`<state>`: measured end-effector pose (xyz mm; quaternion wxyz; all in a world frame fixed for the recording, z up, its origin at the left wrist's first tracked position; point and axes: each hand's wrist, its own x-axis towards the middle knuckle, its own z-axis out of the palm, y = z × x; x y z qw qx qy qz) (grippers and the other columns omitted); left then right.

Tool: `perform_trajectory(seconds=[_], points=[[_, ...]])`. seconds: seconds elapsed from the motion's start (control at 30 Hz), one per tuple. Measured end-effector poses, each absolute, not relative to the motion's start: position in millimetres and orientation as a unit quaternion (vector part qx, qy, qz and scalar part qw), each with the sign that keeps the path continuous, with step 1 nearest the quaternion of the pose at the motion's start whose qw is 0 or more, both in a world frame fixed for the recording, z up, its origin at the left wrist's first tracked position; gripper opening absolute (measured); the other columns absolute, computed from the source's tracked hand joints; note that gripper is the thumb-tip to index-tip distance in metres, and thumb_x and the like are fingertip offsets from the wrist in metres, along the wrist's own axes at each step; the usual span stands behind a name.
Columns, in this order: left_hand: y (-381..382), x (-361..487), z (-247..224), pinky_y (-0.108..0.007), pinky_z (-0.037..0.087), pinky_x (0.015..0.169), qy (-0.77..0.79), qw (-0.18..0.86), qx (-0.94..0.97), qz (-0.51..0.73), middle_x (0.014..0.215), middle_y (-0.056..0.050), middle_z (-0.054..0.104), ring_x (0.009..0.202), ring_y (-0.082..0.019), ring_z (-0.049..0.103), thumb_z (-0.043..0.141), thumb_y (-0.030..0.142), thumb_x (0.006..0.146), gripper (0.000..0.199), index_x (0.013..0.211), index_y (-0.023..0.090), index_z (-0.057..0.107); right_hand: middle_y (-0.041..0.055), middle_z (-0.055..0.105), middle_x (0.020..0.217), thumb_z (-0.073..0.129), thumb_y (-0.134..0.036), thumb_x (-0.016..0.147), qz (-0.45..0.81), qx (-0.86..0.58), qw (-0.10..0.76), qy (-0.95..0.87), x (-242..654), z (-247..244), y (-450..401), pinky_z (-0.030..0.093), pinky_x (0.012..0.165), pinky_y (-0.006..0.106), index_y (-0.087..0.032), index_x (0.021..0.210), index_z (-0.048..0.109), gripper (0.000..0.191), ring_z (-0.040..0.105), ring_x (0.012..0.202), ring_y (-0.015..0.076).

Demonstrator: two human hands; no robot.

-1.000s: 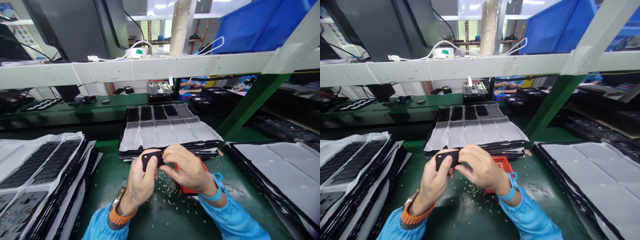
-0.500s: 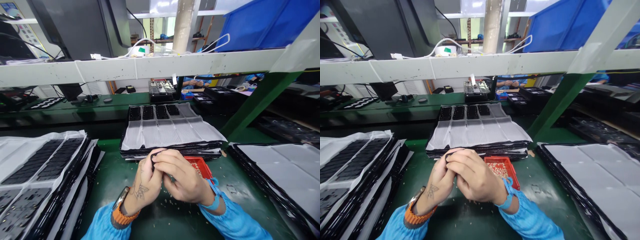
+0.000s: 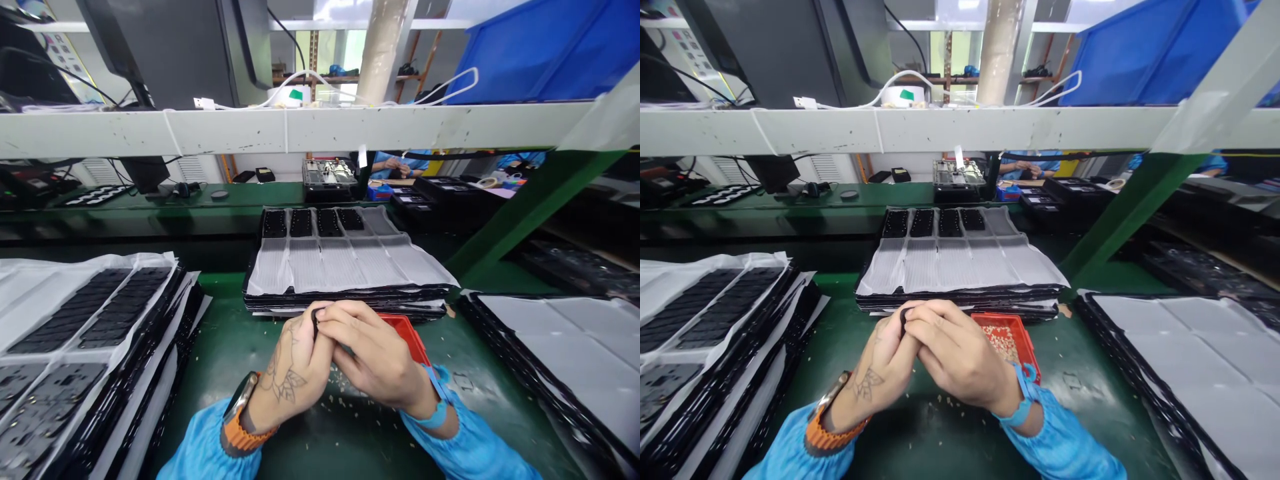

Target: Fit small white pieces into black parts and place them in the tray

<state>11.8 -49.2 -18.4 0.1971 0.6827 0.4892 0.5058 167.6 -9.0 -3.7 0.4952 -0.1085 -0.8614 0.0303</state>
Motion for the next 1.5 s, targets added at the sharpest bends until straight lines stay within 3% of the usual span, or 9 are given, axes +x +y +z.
perform_trajectory(seconds=[0.23, 0.37, 0.43, 0.53, 0.7, 0.87, 1.27, 1.4, 1.5], points=[[-46, 7, -5, -0.036, 0.053, 0.096, 0.452, 0.303, 0.699, 0.464, 0.118, -0.01, 0.074, 0.1, -0.022, 0.07, 0.045, 0.019, 0.102, 0.029, 0.123, 0.02, 0.065, 0.0104, 0.073, 0.099, 0.057, 0.004, 0.091, 0.033, -0.113, 0.48, -0.869, 169, -3, -8, 0.063, 0.093, 0.04, -0.012, 0.108, 0.066, 0.025, 0.066, 0.108, 0.024], [-40, 2, -1, -0.028, 0.052, 0.08, 0.432, 0.325, 0.706, 0.457, 0.091, -0.002, 0.073, 0.08, -0.016, 0.067, 0.046, 0.025, 0.105, 0.024, 0.119, 0.02, 0.066, 0.0097, 0.073, 0.103, 0.068, -0.006, 0.089, 0.063, -0.112, 0.522, -0.843, 177, -2, -4, 0.063, 0.089, 0.039, -0.016, 0.112, 0.065, 0.025, 0.069, 0.103, 0.0234], [-37, -1, -3, -0.026, 0.051, 0.073, 0.441, 0.303, 0.704, 0.467, 0.078, 0.001, 0.069, 0.071, -0.014, 0.065, 0.046, 0.028, 0.106, 0.022, 0.113, 0.019, 0.066, 0.0042, 0.07, 0.087, 0.068, -0.009, 0.09, 0.095, -0.154, 0.575, -0.798, 182, -3, 0, 0.062, 0.077, 0.034, -0.019, 0.105, 0.066, 0.018, 0.068, 0.083, 0.0186], [-33, -5, -6, -0.026, 0.052, 0.076, 0.448, 0.25, 0.702, 0.494, 0.079, 0.001, 0.071, 0.074, -0.014, 0.069, 0.051, 0.028, 0.105, 0.019, 0.113, 0.019, 0.065, -0.0072, 0.047, 0.059, 0.061, -0.01, 0.094, 0.19, -0.287, 0.604, -0.719, 185, -4, 6, 0.048, 0.052, 0.022, -0.02, 0.098, 0.066, 0.011, 0.047, 0.05, 0.0087], [-31, -7, -8, -0.023, 0.054, 0.073, 0.431, 0.225, 0.713, 0.504, 0.079, 0.003, 0.076, 0.072, -0.013, 0.072, 0.058, 0.025, 0.102, 0.011, 0.111, 0.022, 0.063, 0.0039, 0.067, 0.089, 0.065, -0.024, 0.089, 0.427, -0.256, 0.521, -0.693, 179, -1, 12, 0.053, 0.06, 0.024, -0.017, 0.107, 0.068, 0.019, 0.06, 0.066, 0.0108], [-33, -5, -11, -0.022, 0.053, 0.069, 0.43, 0.235, 0.714, 0.501, 0.075, 0.005, 0.073, 0.067, -0.012, 0.07, 0.058, 0.025, 0.101, 0.008, 0.109, 0.023, 0.061, 0.0, 0.063, 0.073, 0.067, -0.028, 0.085, 0.554, -0.248, 0.488, -0.627, 173, -3, 14, 0.047, 0.054, 0.022, -0.015, 0.092, 0.067, 0.014, 0.055, 0.055, 0.0086], [-35, 4, -17, -0.024, 0.046, 0.059, 0.406, 0.395, 0.661, 0.492, 0.061, 0.006, 0.061, 0.054, -0.011, 0.057, 0.051, 0.038, 0.106, 0.018, 0.105, 0.02, 0.056, -0.0048, 0.054, 0.05, 0.063, -0.035, 0.083, 0.557, -0.304, 0.492, -0.597, 169, -6, 13, 0.031, 0.038, 0.016, -0.016, 0.075, 0.062, 0.021, 0.047, 0.038, 0.0069], [-32, 6, -18, -0.023, 0.046, 0.061, 0.399, 0.427, 0.65, 0.486, 0.063, 0.006, 0.061, 0.057, -0.01, 0.058, 0.051, 0.04, 0.107, 0.021, 0.104, 0.019, 0.056, -0.0069, 0.046, 0.044, 0.058, -0.033, 0.082, 0.571, -0.304, 0.512, -0.565, 166, -15, 18, 0.026, 0.037, 0.016, -0.018, 0.066, 0.054, 0.023, 0.038, 0.035, 0.005], [-28, 3, -15, -0.023, 0.05, 0.057, 0.379, 0.484, 0.608, 0.502, 0.074, 0.001, 0.067, 0.064, -0.013, 0.064, 0.053, 0.043, 0.105, 0.025, 0.108, 0.019, 0.055, -0.0054, 0.054, 0.049, 0.057, -0.037, 0.089, 0.561, -0.315, 0.495, -0.584, 164, -15, 19, 0.031, 0.038, 0.016, -0.019, 0.074, 0.053, 0.024, 0.044, 0.038, 0.0066]])
